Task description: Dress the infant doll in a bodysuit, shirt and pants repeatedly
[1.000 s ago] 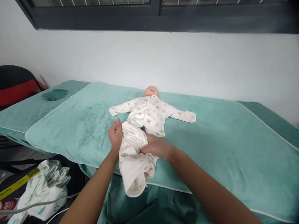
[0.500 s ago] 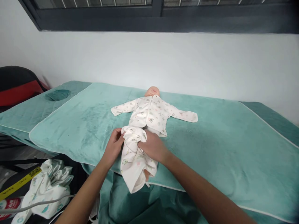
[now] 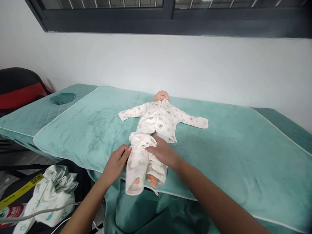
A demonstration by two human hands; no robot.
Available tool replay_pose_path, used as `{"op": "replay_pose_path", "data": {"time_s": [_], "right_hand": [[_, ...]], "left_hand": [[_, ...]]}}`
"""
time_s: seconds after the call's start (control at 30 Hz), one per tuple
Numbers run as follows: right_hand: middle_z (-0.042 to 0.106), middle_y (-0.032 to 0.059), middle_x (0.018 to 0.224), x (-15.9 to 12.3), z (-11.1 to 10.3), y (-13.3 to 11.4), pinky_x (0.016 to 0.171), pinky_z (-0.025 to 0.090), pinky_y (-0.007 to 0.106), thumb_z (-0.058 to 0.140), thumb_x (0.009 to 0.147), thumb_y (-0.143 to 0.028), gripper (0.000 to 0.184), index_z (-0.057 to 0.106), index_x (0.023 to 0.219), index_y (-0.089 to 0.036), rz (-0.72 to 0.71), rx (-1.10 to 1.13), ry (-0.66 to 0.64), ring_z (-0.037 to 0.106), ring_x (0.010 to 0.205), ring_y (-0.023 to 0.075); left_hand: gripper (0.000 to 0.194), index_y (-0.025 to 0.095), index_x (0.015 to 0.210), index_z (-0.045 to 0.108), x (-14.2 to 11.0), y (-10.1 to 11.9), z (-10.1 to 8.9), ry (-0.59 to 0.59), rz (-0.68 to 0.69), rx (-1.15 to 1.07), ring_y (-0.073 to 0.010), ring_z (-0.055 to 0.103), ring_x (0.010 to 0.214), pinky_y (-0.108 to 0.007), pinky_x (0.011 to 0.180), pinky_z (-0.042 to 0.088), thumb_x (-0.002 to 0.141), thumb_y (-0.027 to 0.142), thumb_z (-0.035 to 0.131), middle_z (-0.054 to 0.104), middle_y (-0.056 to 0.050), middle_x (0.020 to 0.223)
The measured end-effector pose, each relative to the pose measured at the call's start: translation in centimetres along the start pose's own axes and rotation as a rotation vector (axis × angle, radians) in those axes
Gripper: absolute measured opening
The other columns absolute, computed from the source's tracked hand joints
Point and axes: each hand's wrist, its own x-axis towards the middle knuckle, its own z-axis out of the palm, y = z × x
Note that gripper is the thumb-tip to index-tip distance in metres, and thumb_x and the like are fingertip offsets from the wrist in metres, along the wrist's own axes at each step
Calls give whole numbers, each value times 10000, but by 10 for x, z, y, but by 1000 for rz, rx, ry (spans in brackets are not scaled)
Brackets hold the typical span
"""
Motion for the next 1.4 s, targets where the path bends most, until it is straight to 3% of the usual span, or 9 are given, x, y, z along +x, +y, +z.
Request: {"op": "replay_pose_path", "data": {"time_s": [0.13, 0.27, 0.53, 0.73, 0.93, 1.03, 1.1, 1.2, 1.4], "right_hand": [[667, 75, 1124, -1, -4, -3, 877, 462, 379, 653, 710, -270, 382, 613, 1078, -176, 40, 176, -95, 610, 1050, 270], [684, 47, 1115, -5, -4, -2, 911, 461, 368, 649, 724, -231, 354, 636, 1075, -189, -92, 202, -124, 614, 1061, 254], [671, 51, 1035, -8, -31, -16, 738, 444, 325, 655, 786, -512, 400, 637, 1050, -213, -184, -102, -192, 600, 919, 235], [568, -7, 711, -2, -46, -3, 567, 355, 261, 465, 904, -516, 345, 576, 811, -202, -89, -50, 165, 503, 637, 142], [602, 80, 1047, 5, -37, 14, 733, 403, 309, 550, 886, -304, 192, 573, 1048, -205, -316, -580, 587, 560, 912, 216], [585, 105, 1039, 15, -33, 12, 708, 382, 311, 554, 895, -359, 205, 566, 1018, -196, -308, -837, 574, 545, 930, 243], [589, 89, 962, 21, -33, 8, 653, 357, 293, 480, 933, -341, 159, 556, 920, -202, -296, -870, 534, 547, 866, 218], [595, 47, 852, 24, -44, 9, 631, 355, 279, 427, 943, -308, 178, 521, 827, -210, -294, -673, 609, 542, 759, 174], [551, -30, 705, -9, -99, 71, 567, 442, 269, 578, 819, -444, 250, 502, 870, -211, -55, 297, 1025, 527, 592, 133]], "left_hand": [[297, 227, 714, 482, 22, -7, 13, 248, 51, 137, -177, 509, 640, -273, 606, 352, 917, 433, 415, 567, 9, 672], [256, 236, 752, 489, 39, -7, 24, 384, 96, 256, -193, 523, 651, -287, 600, 333, 923, 406, 403, 580, -9, 699], [238, 208, 870, 597, 39, 1, 11, 305, 80, -59, -173, 588, 803, -259, 715, 437, 907, 412, 479, 658, -15, 871], [306, 215, 1066, 655, 56, 20, 1, 218, 114, -218, -209, 599, 1048, -297, 892, 455, 889, 420, 514, 668, -51, 1115], [316, 240, 1099, 622, 86, 47, 15, 31, 325, 17, -238, 514, 1215, -338, 962, 444, 786, 281, 636, 551, -60, 1287], [430, 221, 1139, 571, 91, 61, 30, 3, 391, 370, -294, 471, 1236, -411, 981, 422, 725, 234, 688, 508, -95, 1311], [316, 206, 1064, 569, 90, 67, 38, 57, 407, 505, -305, 501, 1173, -420, 921, 439, 759, 228, 649, 528, -112, 1262], [71, 216, 899, 553, 91, 67, 35, 157, 374, 408, -250, 576, 999, -374, 823, 456, 859, 267, 525, 605, -82, 1059], [176, 208, 780, 461, 111, 19, -10, 505, -59, -428, -168, 595, 762, -310, 668, 516, 803, 362, 543, 563, -1, 812]]}}
